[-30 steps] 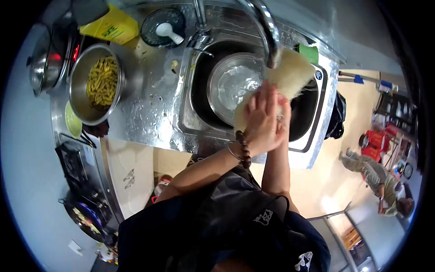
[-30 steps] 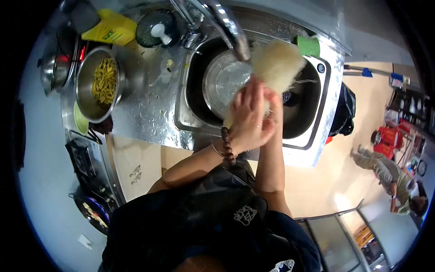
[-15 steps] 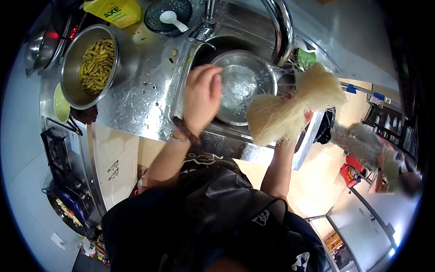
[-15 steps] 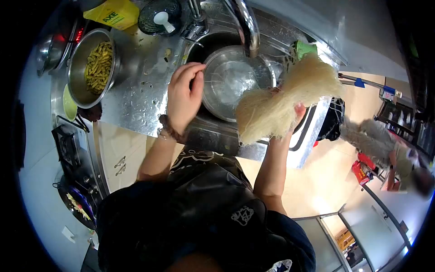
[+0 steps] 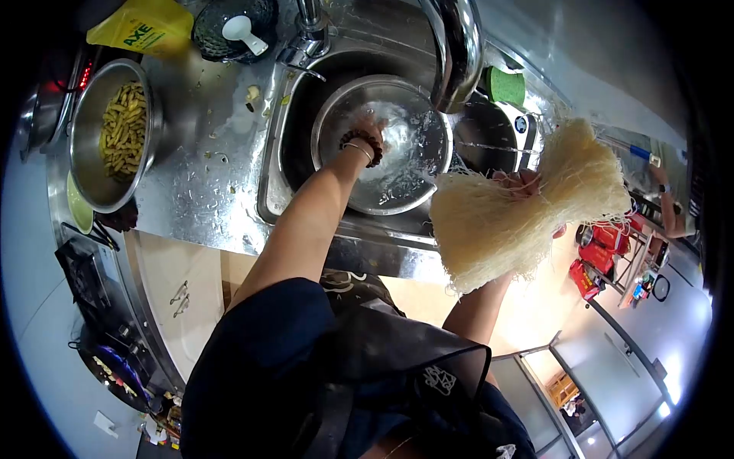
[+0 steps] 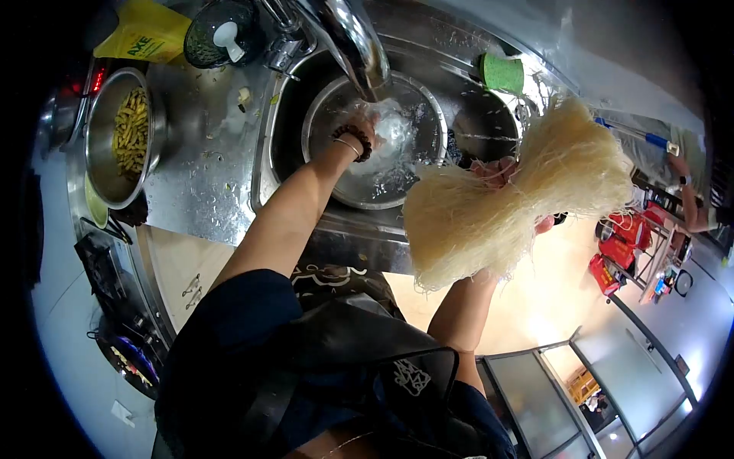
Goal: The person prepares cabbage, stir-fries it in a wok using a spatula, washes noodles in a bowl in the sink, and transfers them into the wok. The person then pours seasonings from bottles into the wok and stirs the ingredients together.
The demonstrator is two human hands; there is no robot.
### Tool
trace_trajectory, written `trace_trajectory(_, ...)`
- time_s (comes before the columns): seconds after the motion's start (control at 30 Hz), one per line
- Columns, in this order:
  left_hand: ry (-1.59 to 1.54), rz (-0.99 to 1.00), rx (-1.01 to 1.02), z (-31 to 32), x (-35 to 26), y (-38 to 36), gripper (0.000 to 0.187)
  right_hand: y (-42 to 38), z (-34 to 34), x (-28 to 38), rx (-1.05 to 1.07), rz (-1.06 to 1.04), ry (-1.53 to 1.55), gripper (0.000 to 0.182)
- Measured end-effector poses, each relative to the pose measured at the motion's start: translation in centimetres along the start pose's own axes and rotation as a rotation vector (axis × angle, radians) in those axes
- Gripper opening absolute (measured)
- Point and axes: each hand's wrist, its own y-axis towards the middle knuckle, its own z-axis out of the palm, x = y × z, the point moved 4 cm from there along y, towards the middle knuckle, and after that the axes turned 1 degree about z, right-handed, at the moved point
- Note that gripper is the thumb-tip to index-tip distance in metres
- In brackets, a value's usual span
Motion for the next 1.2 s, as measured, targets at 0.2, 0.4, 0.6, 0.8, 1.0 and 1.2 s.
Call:
trace_trajectory(0.2, 0.13, 0.351, 0.425, 7.7, -4.0, -0.4, 0.047, -0.4, -1.1, 0.0, -0.054, 0.032, 0.069, 0.06)
trace_trajectory(0.4, -0.016, 0.363, 0.266, 7.3, -2.8, -3.1, 0.027, -0.7, -2.3, -1.1, -0.127, 0.113, 0.197, 0.06)
trace_trajectory(0.6, -0.042, 0.203, 0.143, 4.9, -0.9, -5.6, 0.02, 0.7, 1.4, -0.9, -0.016, 0.188, 0.302, 0.054)
trace_trajectory(0.8, -0.641, 0.233, -0.156, -7.6, 0.8, -11.6, 0.019, 1.9, 2.0, -0.6, 0.044, 0.198, 0.283, 0.048)
trace_trajectory(1.0, -1.32, 0.081, -0.569, -13.1, 3.2, -17.7, 0.015, 2.5, 1.3, -1.8, 0.074, 0.317, 0.279, 0.047)
trace_trajectory(1.2, -1.684, 0.052, -0.467, -13.5, 2.7, -19.9, 0.019, 2.8, -3.4, -3.6, 0.037, 0.353, 0.346, 0.048)
